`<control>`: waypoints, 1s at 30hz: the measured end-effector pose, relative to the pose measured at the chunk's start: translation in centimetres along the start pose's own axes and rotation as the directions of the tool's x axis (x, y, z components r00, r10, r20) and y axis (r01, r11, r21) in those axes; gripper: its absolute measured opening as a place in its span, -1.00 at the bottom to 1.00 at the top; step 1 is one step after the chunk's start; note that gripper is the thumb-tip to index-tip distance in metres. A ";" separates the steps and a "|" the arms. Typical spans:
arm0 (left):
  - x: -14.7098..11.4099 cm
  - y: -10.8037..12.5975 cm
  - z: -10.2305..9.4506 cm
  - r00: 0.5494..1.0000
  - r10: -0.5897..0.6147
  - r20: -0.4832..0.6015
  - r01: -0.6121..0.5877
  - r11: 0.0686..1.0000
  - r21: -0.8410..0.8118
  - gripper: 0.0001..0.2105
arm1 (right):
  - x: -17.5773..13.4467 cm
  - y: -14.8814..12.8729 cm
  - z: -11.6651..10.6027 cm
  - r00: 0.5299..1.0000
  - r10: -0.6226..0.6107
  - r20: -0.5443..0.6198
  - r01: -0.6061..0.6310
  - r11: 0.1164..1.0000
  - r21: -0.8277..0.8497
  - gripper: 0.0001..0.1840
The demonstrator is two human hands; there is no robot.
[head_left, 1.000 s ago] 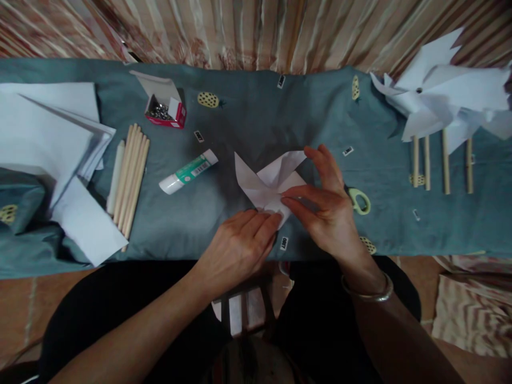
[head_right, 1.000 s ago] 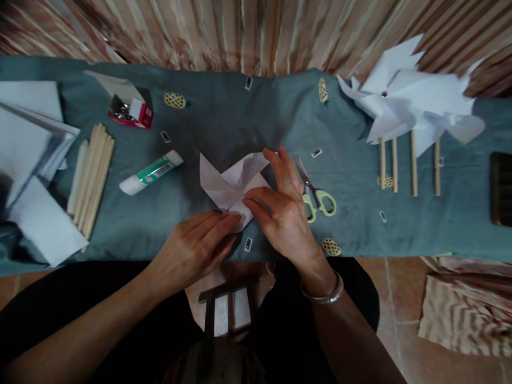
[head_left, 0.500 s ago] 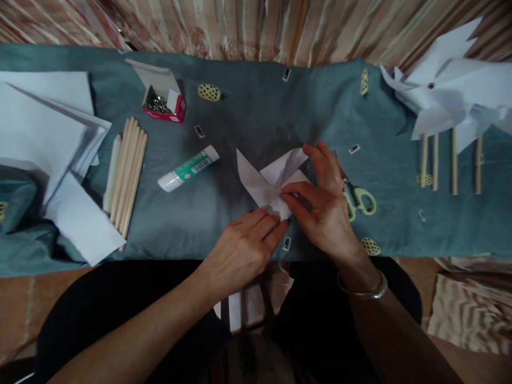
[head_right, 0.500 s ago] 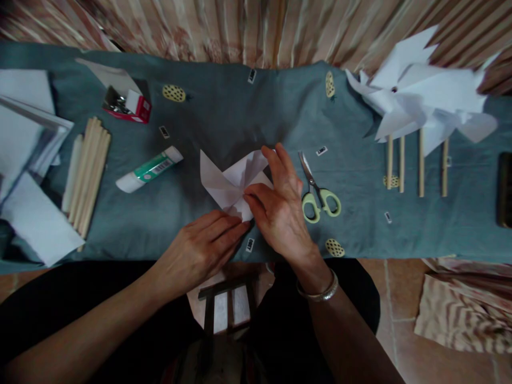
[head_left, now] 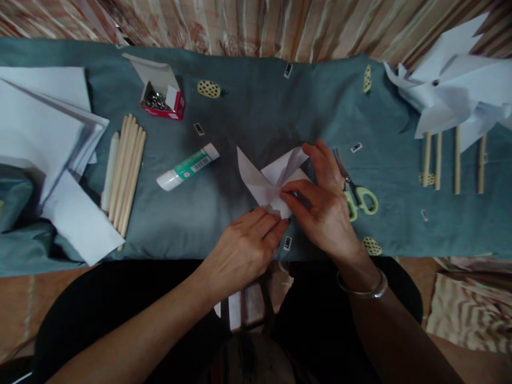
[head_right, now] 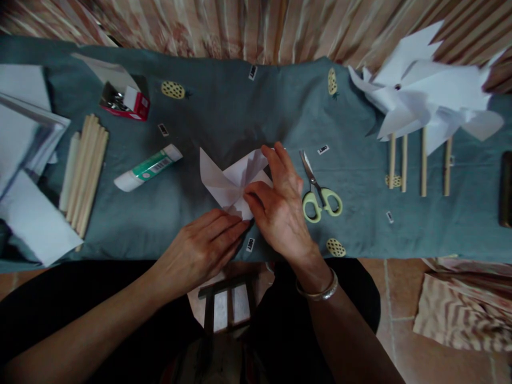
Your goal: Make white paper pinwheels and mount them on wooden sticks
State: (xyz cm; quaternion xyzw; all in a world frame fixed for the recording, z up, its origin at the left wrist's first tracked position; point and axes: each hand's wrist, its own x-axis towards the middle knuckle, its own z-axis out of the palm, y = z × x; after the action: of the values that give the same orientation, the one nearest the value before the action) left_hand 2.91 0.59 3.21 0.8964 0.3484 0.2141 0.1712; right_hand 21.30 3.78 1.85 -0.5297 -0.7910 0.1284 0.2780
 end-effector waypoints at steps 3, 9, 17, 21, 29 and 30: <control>0.0 0.0 0.0 1.000 -0.002 -0.002 0.002 1.000 -0.014 -0.79 | 0.0 0.0 -0.1 1.000 -0.008 0.006 0.008 1.000 -0.001 -0.86; 0.1 -0.1 -0.1 0.999 -0.023 0.027 0.024 0.999 -0.026 -0.79 | -0.1 0.0 -0.1 0.999 -0.032 -0.019 0.032 0.999 -0.009 -0.87; 0.3 -0.1 -0.3 0.998 -0.045 0.036 0.048 0.995 -0.091 -0.78 | -0.1 -0.1 -0.1 0.999 -0.046 -0.023 0.044 0.997 -0.058 -0.87; 0.4 -0.2 -0.3 0.998 -0.051 0.044 0.056 0.993 -0.102 -0.78 | 0.0 -0.1 -0.1 0.997 -0.076 -0.020 0.074 0.993 -0.092 -0.87; 0.3 -0.2 -0.3 0.998 -0.048 0.037 0.052 0.993 -0.108 -0.77 | 0.2 -0.8 -0.5 0.996 -0.074 0.045 0.079 0.986 -0.144 -0.84; 0.3 -0.2 -0.3 0.998 -0.049 0.036 0.053 0.993 -0.108 -0.77 | 0.2 -1.0 -0.6 0.996 -0.068 0.064 0.076 0.988 -0.137 -0.82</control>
State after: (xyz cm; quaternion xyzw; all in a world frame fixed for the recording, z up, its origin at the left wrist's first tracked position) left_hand 2.85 1.00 3.44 0.8800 0.3559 0.2132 0.2311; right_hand 20.83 3.47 2.84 -0.5150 -0.8243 0.0784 0.2214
